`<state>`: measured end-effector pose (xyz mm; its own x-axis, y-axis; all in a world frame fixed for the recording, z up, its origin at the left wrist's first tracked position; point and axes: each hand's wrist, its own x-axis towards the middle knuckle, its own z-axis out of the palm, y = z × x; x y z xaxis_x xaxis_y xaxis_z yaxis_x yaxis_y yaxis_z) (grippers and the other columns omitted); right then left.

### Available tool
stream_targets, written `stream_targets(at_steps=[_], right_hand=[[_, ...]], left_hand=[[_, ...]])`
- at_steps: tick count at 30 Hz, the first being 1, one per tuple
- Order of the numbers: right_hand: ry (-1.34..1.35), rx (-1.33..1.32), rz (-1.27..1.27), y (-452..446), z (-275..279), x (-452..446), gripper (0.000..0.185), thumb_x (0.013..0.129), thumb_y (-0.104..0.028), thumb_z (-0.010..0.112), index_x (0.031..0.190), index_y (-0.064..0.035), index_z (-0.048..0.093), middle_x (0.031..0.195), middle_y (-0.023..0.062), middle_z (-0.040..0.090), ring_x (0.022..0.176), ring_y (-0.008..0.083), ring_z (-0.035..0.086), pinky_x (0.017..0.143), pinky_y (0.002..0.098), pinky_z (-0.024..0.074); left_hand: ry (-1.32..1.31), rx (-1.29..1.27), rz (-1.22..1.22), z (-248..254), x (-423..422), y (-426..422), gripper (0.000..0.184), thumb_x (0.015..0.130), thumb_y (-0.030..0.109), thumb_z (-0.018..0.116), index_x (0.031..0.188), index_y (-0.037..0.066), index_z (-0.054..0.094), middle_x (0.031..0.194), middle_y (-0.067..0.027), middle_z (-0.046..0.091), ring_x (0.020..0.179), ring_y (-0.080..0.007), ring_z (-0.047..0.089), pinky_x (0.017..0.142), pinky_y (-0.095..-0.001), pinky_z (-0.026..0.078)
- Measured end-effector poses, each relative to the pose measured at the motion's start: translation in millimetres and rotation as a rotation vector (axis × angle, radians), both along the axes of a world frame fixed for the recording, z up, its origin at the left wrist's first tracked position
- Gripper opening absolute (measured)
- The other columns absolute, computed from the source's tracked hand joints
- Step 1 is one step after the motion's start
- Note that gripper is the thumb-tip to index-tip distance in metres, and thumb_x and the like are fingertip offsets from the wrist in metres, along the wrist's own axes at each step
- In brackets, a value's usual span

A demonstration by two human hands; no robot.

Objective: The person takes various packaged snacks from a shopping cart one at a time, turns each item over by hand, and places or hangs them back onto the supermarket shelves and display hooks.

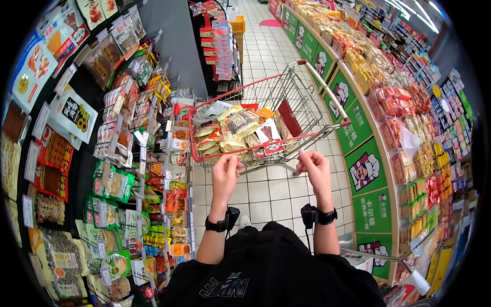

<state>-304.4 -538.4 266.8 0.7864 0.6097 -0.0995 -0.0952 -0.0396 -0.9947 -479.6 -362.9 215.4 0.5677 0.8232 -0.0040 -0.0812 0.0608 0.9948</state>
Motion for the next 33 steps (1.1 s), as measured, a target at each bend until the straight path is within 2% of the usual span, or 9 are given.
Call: stream_targets(at_steps=[2, 13, 15, 17, 18, 22, 26, 30, 33], right_hand=[[0.018, 0.01, 0.001, 9.9, -3.3, 15.2, 0.026, 0.094, -0.023, 0.062, 0.082, 0.0004, 0.062, 0.068, 0.0033, 0.063, 0.058, 0.0078, 0.059, 0.055, 0.0221, 0.05], [0.159, 0.037, 0.044, 116.7, -79.3, 138.1, 0.019, 0.094, -0.013, 0.057, 0.106, 0.002, 0.062, 0.089, 0.0077, 0.068, 0.079, 0.0116, 0.064, 0.064, 0.0253, 0.0548], [0.181, -0.008, 0.052, 148.8, -99.8, 166.7, 0.021, 0.093, -0.012, 0.058, 0.107, 0.0029, 0.062, 0.089, 0.0078, 0.067, 0.081, 0.0123, 0.064, 0.065, 0.0267, 0.0555], [0.231, 0.006, 0.063, 183.4, -123.9, 191.7, 0.022, 0.092, -0.012, 0.059, 0.107, 0.0032, 0.062, 0.09, 0.0072, 0.067, 0.08, 0.0118, 0.064, 0.063, 0.0263, 0.0545], [0.282, -0.021, 0.074, 198.7, -133.7, 203.9, 0.024, 0.09, -0.013, 0.061, 0.108, 0.0035, 0.062, 0.091, 0.0073, 0.067, 0.077, 0.0116, 0.063, 0.061, 0.0257, 0.053], [0.517, -0.161, 0.151, 255.8, -188.0, 240.7, 0.04, 0.087, -0.017, 0.065, 0.121, 0.0025, 0.055, 0.1, 0.0071, 0.063, 0.085, 0.0141, 0.06, 0.066, 0.0261, 0.0526], [0.593, -0.338, 0.271, 298.5, -245.6, 266.2, 0.06, 0.08, -0.026, 0.071, 0.128, 0.0037, 0.049, 0.113, 0.0125, 0.057, 0.101, 0.0201, 0.054, 0.078, 0.0366, 0.0526], [0.626, -0.533, 0.314, 329.7, -293.8, 271.8, 0.061, 0.078, -0.035, 0.071, 0.125, -0.0006, 0.053, 0.119, 0.0115, 0.053, 0.107, 0.0225, 0.05, 0.089, 0.0422, 0.0437], [0.568, -0.648, 0.386, 345.2, -322.6, 274.7, 0.058, 0.078, -0.036, 0.071, 0.122, -0.0017, 0.055, 0.119, 0.0093, 0.055, 0.107, 0.0215, 0.052, 0.087, 0.0422, 0.0443]], left_hand=[[-0.001, -0.016, -0.025, -5.9, 16.2, 14.7, 0.015, 0.096, 0.012, 0.051, 0.099, 0.002, 0.062, 0.086, -0.0033, 0.065, 0.076, -0.0069, 0.059, 0.059, -0.0211, 0.048], [0.149, 0.028, 0.04, -92.3, 105.0, 103.7, 0.019, 0.089, 0.001, 0.047, 0.101, -0.001, 0.062, 0.091, -0.0087, 0.067, 0.084, -0.0132, 0.064, 0.067, -0.0256, 0.051], [0.233, 0.082, 0.092, -115.0, 119.7, 123.9, 0.017, 0.089, 0.005, 0.051, 0.102, -0.002, 0.061, 0.092, -0.0108, 0.068, 0.085, -0.0164, 0.065, 0.073, -0.0278, 0.052], [0.387, 0.093, 0.13, -142.2, 135.1, 146.1, 0.02, 0.091, 0.01, 0.056, 0.106, -0.002, 0.061, 0.093, -0.0078, 0.065, 0.077, -0.011, 0.061, 0.062, -0.0234, 0.049], [0.42, -0.032, 0.149, -157.3, 144.3, 158.0, 0.032, 0.088, 0.02, 0.063, 0.108, -0.004, 0.06, 0.098, -0.0148, 0.067, 0.092, -0.0217, 0.065, 0.08, -0.0316, 0.051], [0.531, -0.221, 0.163, -205.2, 176.9, 195.9, 0.049, 0.085, 0.031, 0.065, 0.116, -0.007, 0.055, 0.109, -0.0211, 0.064, 0.101, -0.0275, 0.063, 0.087, -0.0351, 0.049], [0.651, -0.258, 0.195, -262.7, 204.7, 220.3, 0.055, 0.082, 0.034, 0.066, 0.118, -0.006, 0.055, 0.114, -0.0241, 0.061, 0.108, -0.0333, 0.06, 0.092, -0.0384, 0.047], [0.709, -0.276, 0.192, -280.6, 223.2, 233.5, 0.06, 0.081, 0.035, 0.065, 0.123, -0.006, 0.051, 0.126, -0.026, 0.053, 0.119, -0.0354, 0.052, 0.098, -0.0393, 0.042], [0.821, -0.239, 0.2, -280.7, 233.9, 233.1, 0.06, 0.08, 0.035, 0.066, 0.126, -0.001, 0.051, 0.125, -0.0259, 0.053, 0.119, -0.0375, 0.051, 0.1, -0.0408, 0.04]])
